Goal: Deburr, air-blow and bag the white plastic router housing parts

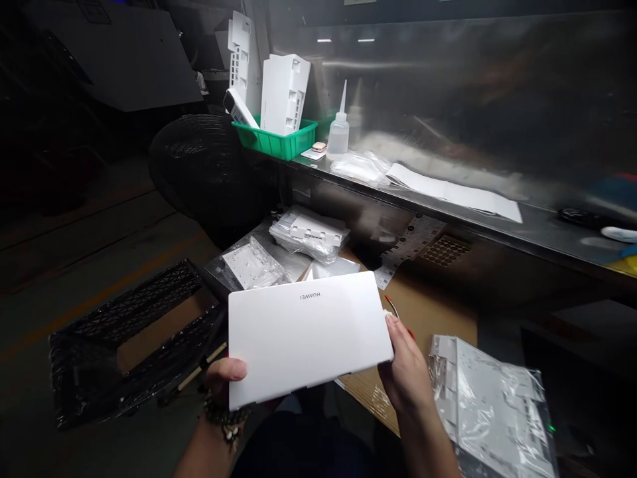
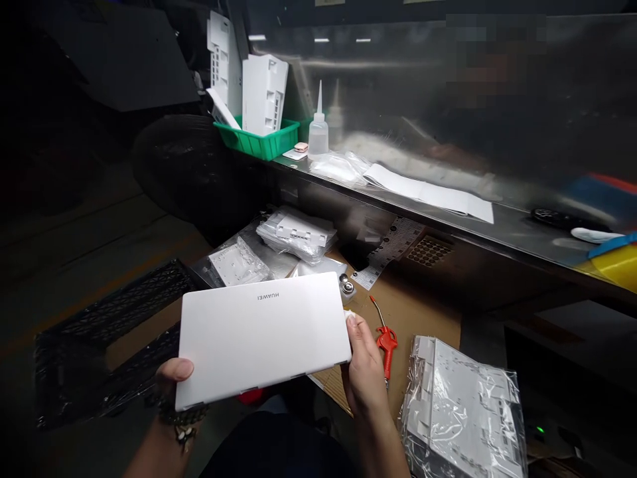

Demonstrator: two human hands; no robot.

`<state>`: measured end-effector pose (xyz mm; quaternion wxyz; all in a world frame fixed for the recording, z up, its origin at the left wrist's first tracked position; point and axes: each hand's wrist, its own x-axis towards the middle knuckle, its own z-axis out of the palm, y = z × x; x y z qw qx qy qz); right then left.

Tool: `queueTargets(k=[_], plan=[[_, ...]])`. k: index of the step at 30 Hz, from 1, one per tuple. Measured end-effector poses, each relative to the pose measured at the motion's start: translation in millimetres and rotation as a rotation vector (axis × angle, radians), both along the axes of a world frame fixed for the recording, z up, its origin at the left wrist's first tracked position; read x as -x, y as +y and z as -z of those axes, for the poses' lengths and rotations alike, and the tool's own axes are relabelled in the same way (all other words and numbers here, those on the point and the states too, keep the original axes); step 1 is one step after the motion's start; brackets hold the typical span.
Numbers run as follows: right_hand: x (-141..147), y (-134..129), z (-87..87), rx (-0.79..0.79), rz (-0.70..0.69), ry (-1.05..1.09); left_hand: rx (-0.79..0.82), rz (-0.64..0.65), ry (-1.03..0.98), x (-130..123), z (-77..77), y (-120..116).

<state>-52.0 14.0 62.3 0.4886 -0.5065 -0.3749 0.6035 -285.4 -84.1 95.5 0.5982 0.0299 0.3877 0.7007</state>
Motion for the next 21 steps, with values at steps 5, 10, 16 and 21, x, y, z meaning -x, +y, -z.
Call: queueTargets(k=[5, 10, 16, 21], plan=[[-3.9, 3.0, 7.1, -0.016, 0.037, 0.082, 0.018, 0.038, 0.214, 14.9, 0.2, 17.2], [-13.8, 9.0, 15.7, 0.077, 0.112, 0.126, 0.067, 0.136, 0.398, 0.8, -21.6, 29.3], [-25.8, 12.1, 44.0, 0.247, 0.141, 0.198, -0.007, 0.18, 0.336, -19.0, -33.3, 33.4], [-31.8, 9.3, 55.4, 0.264, 0.163, 0.172, -0.015, 0.209, 0.355, -22.3, -30.8, 36.6]])
